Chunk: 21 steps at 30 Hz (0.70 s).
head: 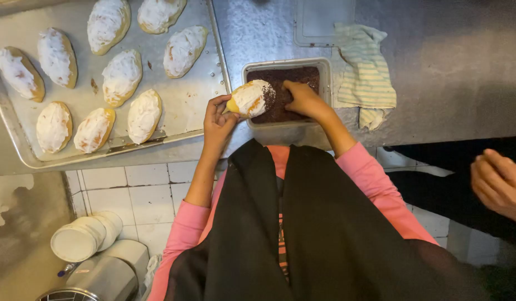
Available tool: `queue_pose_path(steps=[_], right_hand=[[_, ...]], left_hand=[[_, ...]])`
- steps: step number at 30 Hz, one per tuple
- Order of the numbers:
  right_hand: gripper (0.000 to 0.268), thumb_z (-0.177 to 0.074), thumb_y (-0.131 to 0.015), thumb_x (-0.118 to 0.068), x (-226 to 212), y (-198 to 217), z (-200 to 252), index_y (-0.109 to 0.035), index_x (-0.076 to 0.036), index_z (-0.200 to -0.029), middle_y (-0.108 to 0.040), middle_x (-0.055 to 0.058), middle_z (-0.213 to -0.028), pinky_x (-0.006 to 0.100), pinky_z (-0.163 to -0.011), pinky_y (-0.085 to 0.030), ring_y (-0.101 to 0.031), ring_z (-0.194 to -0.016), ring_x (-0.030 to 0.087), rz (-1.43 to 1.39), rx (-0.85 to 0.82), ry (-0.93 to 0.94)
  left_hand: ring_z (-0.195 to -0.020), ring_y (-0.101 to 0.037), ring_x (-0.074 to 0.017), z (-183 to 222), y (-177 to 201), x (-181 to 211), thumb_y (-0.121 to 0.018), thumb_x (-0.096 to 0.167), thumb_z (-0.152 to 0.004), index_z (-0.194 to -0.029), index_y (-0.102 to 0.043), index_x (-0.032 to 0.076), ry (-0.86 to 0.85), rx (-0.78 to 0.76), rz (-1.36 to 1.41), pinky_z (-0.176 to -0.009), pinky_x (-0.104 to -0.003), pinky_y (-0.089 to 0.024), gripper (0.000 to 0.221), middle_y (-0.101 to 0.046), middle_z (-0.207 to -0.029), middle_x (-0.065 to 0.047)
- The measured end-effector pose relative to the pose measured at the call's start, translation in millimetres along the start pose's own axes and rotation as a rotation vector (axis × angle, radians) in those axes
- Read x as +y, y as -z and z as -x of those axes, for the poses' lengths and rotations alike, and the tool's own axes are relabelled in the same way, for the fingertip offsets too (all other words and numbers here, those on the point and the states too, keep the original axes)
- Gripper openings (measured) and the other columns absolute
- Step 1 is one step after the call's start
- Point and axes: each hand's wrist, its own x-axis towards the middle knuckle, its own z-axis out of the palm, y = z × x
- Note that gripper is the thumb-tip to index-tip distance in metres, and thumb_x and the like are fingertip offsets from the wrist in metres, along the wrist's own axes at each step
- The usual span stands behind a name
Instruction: Spreading cream on bread rolls and dipping them in chocolate sprinkles.
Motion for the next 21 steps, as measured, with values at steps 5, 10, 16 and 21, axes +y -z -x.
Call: queue_pose_path(steps=[5, 10, 16, 21], right_hand=[[0.043, -0.079, -0.077, -0.014, -51, 48, 20, -0.065, -0.002, -0.119, -0.073, 0.021, -0.101, 0.042, -0.082, -0.057, -0.073, -0.094, 0.036, -0.345, -0.018, -0.128], [0.046, -0.087, -0.076, -0.015, -67, 60, 30, -0.065, -0.003, -0.129, -0.073, 0.022, -0.114, 0.044, -0.092, -0.055, -0.072, -0.105, 0.035, -0.27, 0.102, 0.088], [0.104, -0.057, -0.091, -0.014, -25, 5, 15, -0.044, 0.002, -0.147, -0.039, 0.034, -0.148, 0.055, -0.111, -0.038, -0.04, -0.134, 0.053, 0.105, 0.137, 0.228], [0.095, -0.066, -0.087, -0.016, -8, -10, 5, -0.044, -0.003, -0.15, -0.047, 0.025, -0.148, 0.048, -0.112, -0.042, -0.047, -0.134, 0.046, 0.05, -0.067, -0.019]], left_hand=[[-0.123, -0.063, -0.0238, 4, 1, 0, -0.059, -0.014, -0.096, -0.139, -0.043, 0.001, 0.018, 0.003, 0.007, -0.105, -0.038, -0.058, 0.048, -0.052, -0.145, -0.019], [-0.128, -0.062, -0.0246, 3, 1, -2, -0.058, -0.015, -0.098, -0.141, -0.043, 0.0, -0.012, -0.011, -0.014, -0.108, -0.038, -0.056, 0.048, -0.053, -0.144, -0.018], [-0.126, -0.063, -0.0256, 3, -3, 2, -0.058, -0.014, -0.097, -0.139, -0.042, 0.0, 0.007, -0.006, -0.006, -0.106, -0.039, -0.058, 0.046, -0.053, -0.143, -0.018], [-0.126, -0.063, -0.0257, 6, 1, -2, -0.057, -0.013, -0.098, -0.139, -0.043, 0.0, 0.009, 0.0, -0.016, -0.106, -0.039, -0.057, 0.045, -0.053, -0.144, -0.019]])
